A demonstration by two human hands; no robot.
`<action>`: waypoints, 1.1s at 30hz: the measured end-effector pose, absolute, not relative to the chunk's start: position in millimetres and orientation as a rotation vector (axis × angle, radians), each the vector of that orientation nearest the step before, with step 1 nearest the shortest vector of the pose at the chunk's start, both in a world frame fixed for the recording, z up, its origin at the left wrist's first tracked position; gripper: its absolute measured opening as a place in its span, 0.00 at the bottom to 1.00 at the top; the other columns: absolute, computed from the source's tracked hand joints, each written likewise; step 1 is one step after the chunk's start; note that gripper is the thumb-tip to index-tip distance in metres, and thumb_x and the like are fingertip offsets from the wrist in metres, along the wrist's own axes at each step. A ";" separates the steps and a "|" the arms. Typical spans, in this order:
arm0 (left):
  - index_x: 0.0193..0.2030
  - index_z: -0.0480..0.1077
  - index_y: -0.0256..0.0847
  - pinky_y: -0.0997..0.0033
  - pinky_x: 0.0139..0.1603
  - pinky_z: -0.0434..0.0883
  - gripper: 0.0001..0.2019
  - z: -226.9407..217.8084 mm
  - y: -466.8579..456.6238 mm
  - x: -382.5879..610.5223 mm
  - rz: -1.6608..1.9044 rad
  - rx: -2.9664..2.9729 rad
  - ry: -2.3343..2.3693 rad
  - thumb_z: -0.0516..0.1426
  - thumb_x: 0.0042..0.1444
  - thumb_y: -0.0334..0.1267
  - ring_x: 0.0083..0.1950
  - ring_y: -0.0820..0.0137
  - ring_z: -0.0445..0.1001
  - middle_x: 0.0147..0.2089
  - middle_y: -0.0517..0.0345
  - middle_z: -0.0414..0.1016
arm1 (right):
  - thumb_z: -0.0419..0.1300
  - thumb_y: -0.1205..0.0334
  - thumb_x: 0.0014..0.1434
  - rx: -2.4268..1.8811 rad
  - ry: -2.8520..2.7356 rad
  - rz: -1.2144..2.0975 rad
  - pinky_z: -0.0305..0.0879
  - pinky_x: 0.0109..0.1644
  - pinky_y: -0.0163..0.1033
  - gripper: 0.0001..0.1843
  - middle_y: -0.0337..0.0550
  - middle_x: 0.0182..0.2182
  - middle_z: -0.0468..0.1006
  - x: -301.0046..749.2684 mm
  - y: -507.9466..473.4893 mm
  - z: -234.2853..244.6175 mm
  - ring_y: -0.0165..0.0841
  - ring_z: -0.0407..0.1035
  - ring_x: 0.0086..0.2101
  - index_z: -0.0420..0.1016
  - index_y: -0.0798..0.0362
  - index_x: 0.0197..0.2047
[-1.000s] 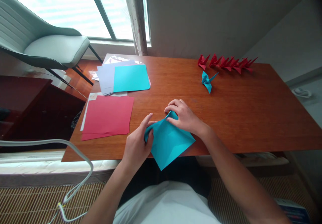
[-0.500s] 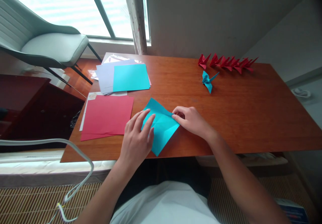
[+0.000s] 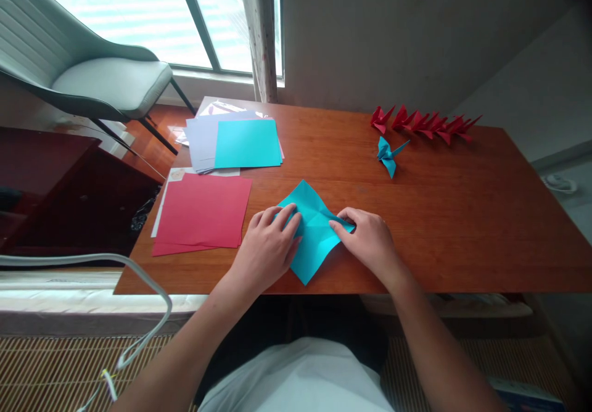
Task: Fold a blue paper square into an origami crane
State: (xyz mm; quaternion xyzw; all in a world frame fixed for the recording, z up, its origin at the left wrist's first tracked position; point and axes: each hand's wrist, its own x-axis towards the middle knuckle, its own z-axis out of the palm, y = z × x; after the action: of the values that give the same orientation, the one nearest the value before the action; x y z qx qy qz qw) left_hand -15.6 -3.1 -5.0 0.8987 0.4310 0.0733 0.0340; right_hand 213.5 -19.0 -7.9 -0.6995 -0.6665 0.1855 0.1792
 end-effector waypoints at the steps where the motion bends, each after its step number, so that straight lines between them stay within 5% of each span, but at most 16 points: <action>1: 0.61 0.68 0.39 0.51 0.59 0.67 0.18 -4.4 -1.2 -15.2 0.215 2.769 1.327 0.50 0.70 0.42 0.64 0.52 0.65 0.70 0.49 0.66 | 0.62 0.54 0.62 -1.952 -1.858 0.516 0.62 0.37 0.39 0.08 0.42 0.37 0.84 214.1 -20.4 -10.5 0.40 0.77 0.37 0.78 0.48 0.36; 15: 0.69 0.61 0.32 0.56 0.51 0.69 0.27 -2.2 41.1 -6.5 0.028 2.945 1.182 0.47 0.70 0.47 0.54 0.54 0.69 0.73 0.43 0.59 | 0.60 0.61 0.65 -1.824 -1.999 0.171 0.69 0.42 0.45 0.05 0.45 0.36 0.80 211.4 -28.8 -18.4 0.43 0.74 0.39 0.76 0.51 0.40; 20: 0.67 0.63 0.25 0.56 0.58 0.67 0.27 -4.4 52.7 -5.3 0.025 2.997 1.073 0.46 0.72 0.44 0.59 0.53 0.69 0.71 0.36 0.62 | 0.56 0.65 0.68 -1.557 -2.051 0.139 0.71 0.54 0.48 0.13 0.50 0.47 0.80 207.0 -29.1 -29.8 0.43 0.73 0.48 0.74 0.52 0.54; 26: 0.67 0.63 0.24 0.58 0.61 0.68 0.26 -5.3 59.9 -3.8 -0.036 3.010 1.070 0.46 0.72 0.43 0.64 0.53 0.68 0.71 0.33 0.61 | 0.51 0.72 0.67 -1.395 -2.185 0.103 0.68 0.62 0.55 0.29 0.51 0.62 0.74 204.7 -27.9 -38.7 0.45 0.69 0.60 0.61 0.51 0.70; 33: 0.66 0.64 0.27 0.61 0.61 0.69 0.24 -6.0 63.1 -4.7 -0.067 3.035 1.057 0.47 0.72 0.43 0.66 0.55 0.69 0.71 0.36 0.63 | 0.49 0.75 0.67 -1.287 -2.334 0.010 0.69 0.64 0.53 0.28 0.55 0.65 0.69 205.8 -26.9 -36.7 0.45 0.63 0.66 0.64 0.56 0.69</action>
State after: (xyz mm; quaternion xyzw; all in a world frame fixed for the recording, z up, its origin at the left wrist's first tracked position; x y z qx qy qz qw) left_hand -4.7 63.1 -6.0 0.9435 0.3287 -0.0209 -0.0364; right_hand 205.8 -26.9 -36.7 -0.4692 -0.8510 0.0035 0.2359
